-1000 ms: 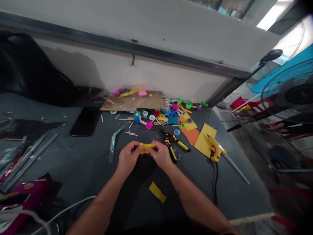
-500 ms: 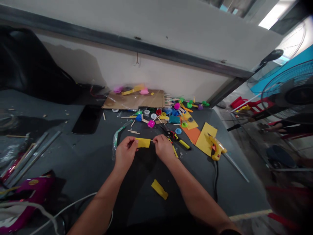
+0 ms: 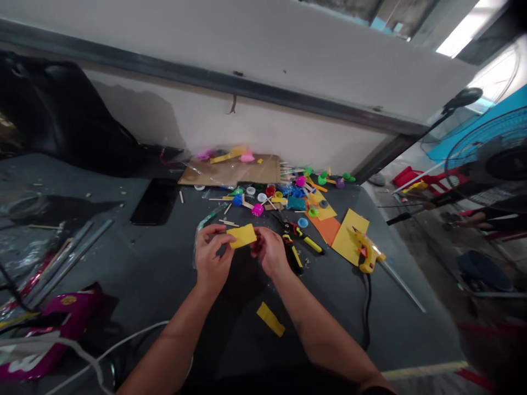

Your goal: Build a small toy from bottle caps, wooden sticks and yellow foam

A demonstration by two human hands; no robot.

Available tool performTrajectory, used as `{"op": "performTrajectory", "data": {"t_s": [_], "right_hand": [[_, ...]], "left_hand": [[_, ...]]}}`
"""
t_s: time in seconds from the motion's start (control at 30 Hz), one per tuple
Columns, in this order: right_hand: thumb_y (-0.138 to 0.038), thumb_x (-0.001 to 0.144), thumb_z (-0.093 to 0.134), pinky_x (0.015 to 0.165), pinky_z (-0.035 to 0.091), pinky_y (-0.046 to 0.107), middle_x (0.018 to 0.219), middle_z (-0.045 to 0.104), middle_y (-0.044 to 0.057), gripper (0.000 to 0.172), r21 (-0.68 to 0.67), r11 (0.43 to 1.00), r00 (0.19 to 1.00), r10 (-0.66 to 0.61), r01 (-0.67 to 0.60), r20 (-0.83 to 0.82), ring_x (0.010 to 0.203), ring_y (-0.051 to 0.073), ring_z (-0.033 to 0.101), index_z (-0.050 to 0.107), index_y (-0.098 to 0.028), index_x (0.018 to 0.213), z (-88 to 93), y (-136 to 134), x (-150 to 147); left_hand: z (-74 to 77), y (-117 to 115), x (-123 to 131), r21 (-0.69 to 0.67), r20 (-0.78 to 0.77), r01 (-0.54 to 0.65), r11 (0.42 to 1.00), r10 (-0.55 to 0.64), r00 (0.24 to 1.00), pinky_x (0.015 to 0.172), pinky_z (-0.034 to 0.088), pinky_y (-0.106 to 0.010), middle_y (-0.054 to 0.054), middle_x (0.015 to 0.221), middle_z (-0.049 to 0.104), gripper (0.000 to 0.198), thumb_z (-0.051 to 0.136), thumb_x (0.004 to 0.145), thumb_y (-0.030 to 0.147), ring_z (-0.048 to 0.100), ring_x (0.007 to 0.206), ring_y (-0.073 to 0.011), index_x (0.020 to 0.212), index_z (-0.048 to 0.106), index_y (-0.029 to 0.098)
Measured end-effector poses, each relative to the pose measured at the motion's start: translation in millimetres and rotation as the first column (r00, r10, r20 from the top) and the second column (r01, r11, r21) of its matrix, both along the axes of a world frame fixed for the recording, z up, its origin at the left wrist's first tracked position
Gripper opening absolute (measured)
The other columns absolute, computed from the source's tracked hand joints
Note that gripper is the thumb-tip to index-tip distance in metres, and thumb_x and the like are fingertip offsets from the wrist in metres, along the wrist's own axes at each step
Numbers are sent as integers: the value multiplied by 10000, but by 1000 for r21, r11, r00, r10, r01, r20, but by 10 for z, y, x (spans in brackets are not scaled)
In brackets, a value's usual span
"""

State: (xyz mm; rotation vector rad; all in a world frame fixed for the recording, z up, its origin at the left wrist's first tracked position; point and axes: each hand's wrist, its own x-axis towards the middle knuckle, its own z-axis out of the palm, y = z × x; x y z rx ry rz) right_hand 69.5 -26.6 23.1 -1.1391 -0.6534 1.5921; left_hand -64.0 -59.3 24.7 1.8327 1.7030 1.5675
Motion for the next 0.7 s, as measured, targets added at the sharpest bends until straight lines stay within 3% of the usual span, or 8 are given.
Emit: {"op": "performTrajectory", "data": {"t_s": [0.1, 0.17, 0.27, 0.33, 0.4, 0.47, 0.63, 0.7], "right_hand": [[-410, 699, 630, 333, 286, 194, 505, 472, -55, 237, 79, 995, 996, 50, -57, 80, 387, 78, 399, 567, -183, 672, -19, 18, 68], [-390, 677, 670, 343, 257, 181, 486, 441, -74, 241, 135, 991, 984, -8, -17, 176, 378, 60, 365, 542, -187, 657, -35, 29, 97], [-412, 708, 647, 373, 264, 179, 512, 441, -76, 254, 179, 981, 963, -117, 74, 242, 408, 60, 381, 527, -190, 677, -81, 45, 110], [-419, 727, 629, 396, 287, 185, 515, 434, -76, 254, 209, 973, 947, -153, 95, 282, 426, 67, 385, 521, -194, 680, -111, 45, 106], [-413, 739, 618, 426, 317, 195, 522, 440, -73, 244, 242, 968, 930, -148, 66, 337, 447, 77, 393, 522, -197, 679, -130, 26, 95], [-397, 744, 613, 458, 342, 205, 542, 459, -64, 230, 276, 961, 912, -122, 9, 393, 473, 85, 405, 523, -198, 672, -135, -13, 73], [-346, 753, 607, 505, 359, 214, 565, 485, -47, 213, 321, 938, 882, -36, -132, 469, 516, 97, 439, 516, -193, 636, -141, -157, -38], [-342, 766, 599, 497, 353, 211, 553, 487, -46, 222, 314, 928, 871, 24, -203, 491, 511, 97, 442, 510, -192, 629, -147, -201, -78]], "left_hand": [[-23, 32, 45, -85, 111, 105, 991, -96, 989, 825, 486, -365, -58, 1000, 566, 95, 543, 784, 167, 562, 957, -192, 771, 630, 205], [-29, 51, 90, -196, 316, 164, 967, -97, 944, 759, 517, -349, -62, 1005, 587, 106, 545, 799, 240, 596, 902, -188, 865, 619, 202], [-27, 65, 158, -337, 674, 323, 884, -13, 738, 652, 549, -346, -71, 930, 641, 317, 506, 826, 421, 644, 754, -182, 1021, 563, 177], [-25, 66, 193, -374, 785, 471, 799, 3, 619, 622, 552, -342, -73, 855, 662, 405, 546, 787, 488, 652, 712, -188, 1005, 571, 148], [-28, 67, 211, -390, 814, 542, 745, 3, 581, 606, 545, -315, -66, 821, 670, 416, 632, 722, 480, 649, 706, -187, 955, 601, 136], [-38, 77, 205, -401, 808, 505, 764, 36, 587, 602, 533, -281, -43, 803, 667, 371, 675, 692, 443, 636, 692, -168, 899, 624, 140], [-44, 112, 116, -392, 779, 272, 879, 160, 606, 596, 482, -219, 10, 708, 628, 268, 689, 685, 391, 570, 607, -103, 781, 627, 149], [-20, 112, 76, -413, 726, 172, 894, 210, 655, 575, 456, -206, 17, 693, 617, 263, 686, 681, 391, 550, 597, -98, 783, 630, 154]]}}
